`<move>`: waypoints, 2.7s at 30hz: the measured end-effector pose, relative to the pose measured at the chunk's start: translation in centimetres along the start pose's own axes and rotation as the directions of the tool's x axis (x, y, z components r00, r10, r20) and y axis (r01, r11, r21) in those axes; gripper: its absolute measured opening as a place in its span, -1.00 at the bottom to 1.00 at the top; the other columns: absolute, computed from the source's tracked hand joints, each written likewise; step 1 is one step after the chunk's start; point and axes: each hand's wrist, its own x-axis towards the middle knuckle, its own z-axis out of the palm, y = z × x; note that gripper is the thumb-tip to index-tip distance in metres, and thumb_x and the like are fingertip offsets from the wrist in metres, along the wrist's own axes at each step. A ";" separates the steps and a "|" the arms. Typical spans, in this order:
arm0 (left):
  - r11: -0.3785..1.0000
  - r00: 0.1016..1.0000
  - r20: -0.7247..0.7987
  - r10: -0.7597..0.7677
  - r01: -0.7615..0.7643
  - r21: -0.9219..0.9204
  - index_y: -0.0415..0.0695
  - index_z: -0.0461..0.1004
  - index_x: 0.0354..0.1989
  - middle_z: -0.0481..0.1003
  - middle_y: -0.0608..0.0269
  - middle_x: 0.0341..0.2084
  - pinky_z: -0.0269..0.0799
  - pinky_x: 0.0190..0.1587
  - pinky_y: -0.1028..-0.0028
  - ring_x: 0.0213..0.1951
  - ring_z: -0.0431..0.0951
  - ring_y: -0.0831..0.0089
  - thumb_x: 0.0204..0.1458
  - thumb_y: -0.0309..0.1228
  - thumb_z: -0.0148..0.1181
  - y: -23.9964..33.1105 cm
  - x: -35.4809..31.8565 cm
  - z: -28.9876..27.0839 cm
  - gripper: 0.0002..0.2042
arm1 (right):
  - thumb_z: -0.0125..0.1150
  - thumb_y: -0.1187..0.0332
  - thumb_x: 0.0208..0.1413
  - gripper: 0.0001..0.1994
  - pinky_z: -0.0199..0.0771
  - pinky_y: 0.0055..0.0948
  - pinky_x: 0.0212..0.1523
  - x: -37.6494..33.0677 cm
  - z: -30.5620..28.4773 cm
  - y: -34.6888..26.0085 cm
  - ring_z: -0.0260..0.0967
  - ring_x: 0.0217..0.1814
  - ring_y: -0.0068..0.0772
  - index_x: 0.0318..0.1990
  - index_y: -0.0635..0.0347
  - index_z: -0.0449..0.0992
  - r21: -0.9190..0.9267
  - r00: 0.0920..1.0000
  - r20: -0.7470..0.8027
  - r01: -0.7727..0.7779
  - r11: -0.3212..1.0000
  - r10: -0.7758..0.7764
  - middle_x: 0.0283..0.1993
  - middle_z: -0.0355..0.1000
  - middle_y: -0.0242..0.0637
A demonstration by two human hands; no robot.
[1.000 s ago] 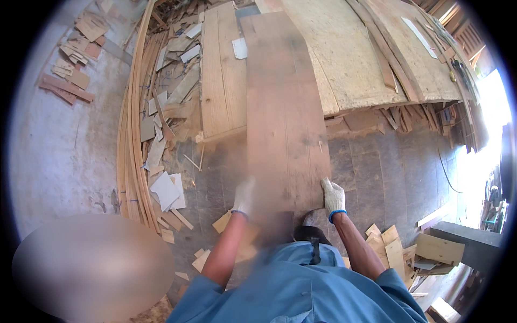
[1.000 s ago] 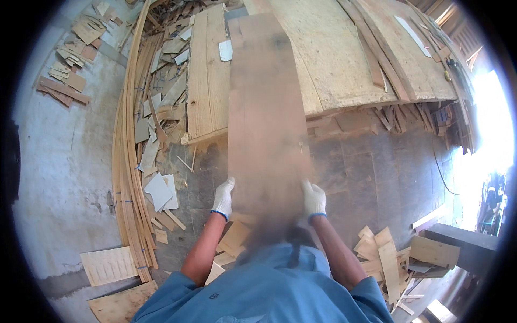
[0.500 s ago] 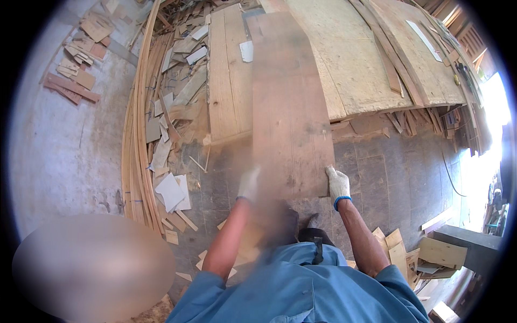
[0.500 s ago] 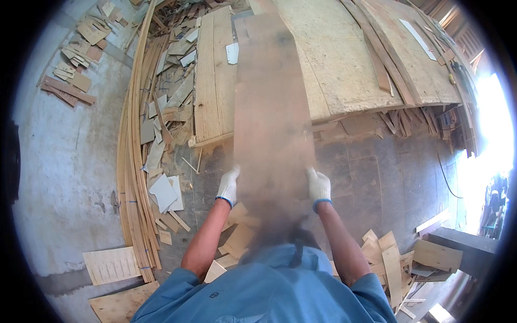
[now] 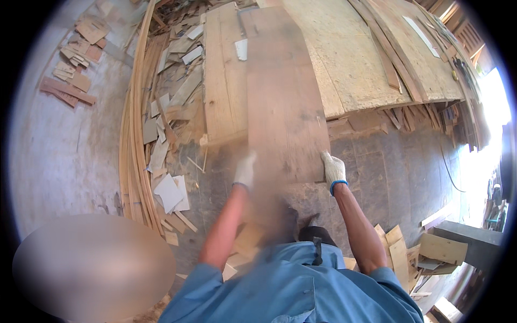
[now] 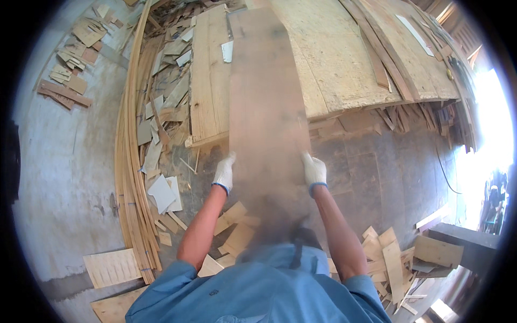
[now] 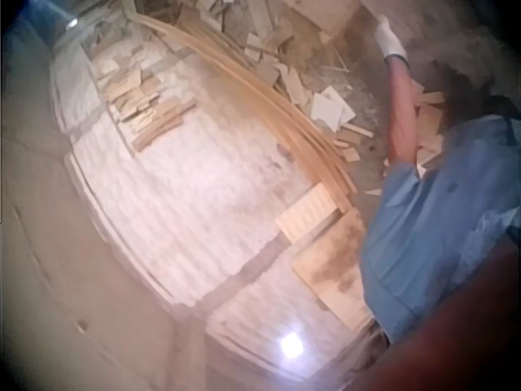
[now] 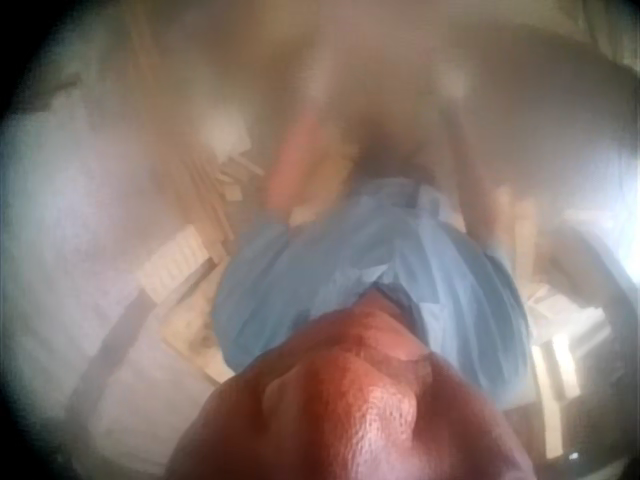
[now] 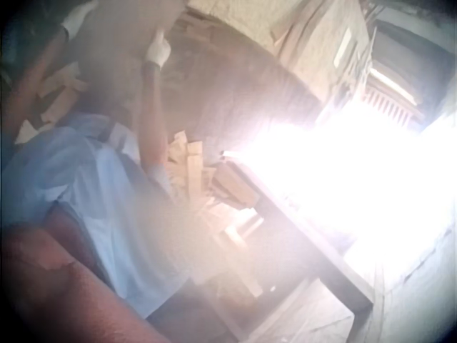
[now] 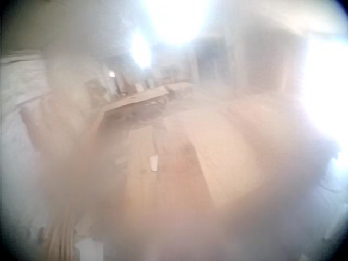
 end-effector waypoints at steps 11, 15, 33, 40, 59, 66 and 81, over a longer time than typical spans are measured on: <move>0.992 1.000 -0.021 0.010 -0.007 0.125 -0.37 0.46 0.18 0.49 -0.03 0.17 0.37 0.20 0.29 0.11 0.49 0.29 0.29 -0.02 0.04 -11.0 -8.4 -1.8 -0.42 | -0.03 0.12 0.32 -0.62 0.38 -0.04 -0.24 -8.3 -6.9 6.7 0.39 -0.30 -0.04 -0.28 0.32 0.51 -0.480 0.944 0.193 0.328 0.814 -0.266 -0.38 0.46 0.09; 0.982 1.000 -0.027 -0.012 0.017 0.188 -0.38 0.36 0.27 0.45 0.03 0.20 0.19 0.35 0.33 0.25 0.38 0.30 0.31 0.04 0.02 -14.0 -22.2 2.5 -0.34 | 0.08 0.09 0.30 -0.56 0.33 -0.15 -0.32 -17.2 -15.1 11.6 0.33 -0.40 -0.18 -0.40 0.38 0.50 -0.395 0.979 0.122 0.199 0.897 -0.163 -0.45 0.45 0.08; 0.956 0.992 -0.097 0.077 -0.046 0.291 -0.37 0.53 -0.15 0.59 -0.13 -0.20 0.42 -0.05 0.14 -0.14 0.57 0.15 0.31 -0.25 -0.09 -18.8 -33.3 7.9 -0.62 | 0.13 0.21 0.27 -0.65 0.21 -0.35 -0.44 -23.4 -24.7 14.2 0.16 -0.46 -0.60 -0.48 0.30 0.47 -0.230 0.997 0.077 -0.012 0.973 0.030 -0.56 0.28 -0.35; 0.998 0.990 -0.125 0.061 -0.060 0.012 -0.35 0.52 -0.13 0.57 -0.11 -0.23 0.40 -0.06 0.19 -0.16 0.54 0.18 0.32 -0.19 -0.12 -24.2 -29.2 7.2 -0.59 | 0.09 0.21 0.29 -0.66 0.31 -0.30 -0.36 -23.1 -23.2 8.4 0.26 -0.43 -0.49 -0.36 0.37 0.52 -0.175 0.984 0.108 -0.121 0.977 0.141 -0.50 0.40 -0.19; 0.991 0.980 -0.147 -0.133 0.127 -0.053 -0.33 0.52 0.08 0.57 0.21 -0.05 0.38 0.12 0.37 0.01 0.50 0.42 0.34 -0.06 0.02 -18.1 -28.3 4.0 -0.50 | 0.17 0.14 0.30 -0.65 0.12 -0.48 -0.49 -21.1 -20.3 15.2 0.12 -0.48 -0.67 -0.45 0.20 0.53 -0.266 0.996 0.089 -0.003 0.964 0.028 -0.54 0.27 -0.57; 0.984 0.983 -0.138 -0.119 0.098 -0.150 -0.36 0.51 0.09 0.56 0.23 -0.04 0.38 0.15 0.39 0.02 0.50 0.46 0.33 -0.07 0.06 -10.8 -26.2 5.2 -0.50 | 0.18 0.14 0.28 -0.63 0.17 -0.46 -0.49 -18.0 -18.2 13.8 0.15 -0.49 -0.67 -0.48 0.23 0.52 -0.187 0.989 0.097 0.126 0.974 -0.109 -0.55 0.28 -0.56; 0.993 0.980 -0.167 -0.112 0.103 -0.061 -0.35 0.52 0.06 0.58 0.25 -0.08 0.43 0.07 0.36 -0.03 0.53 0.45 0.34 -0.13 0.05 -16.4 -28.5 4.0 -0.54 | 0.16 0.16 0.26 -0.63 0.23 -0.41 -0.43 -21.1 -20.3 14.5 0.18 -0.45 -0.62 -0.44 0.32 0.51 -0.357 0.970 0.160 0.232 0.905 -0.185 -0.53 0.33 -0.49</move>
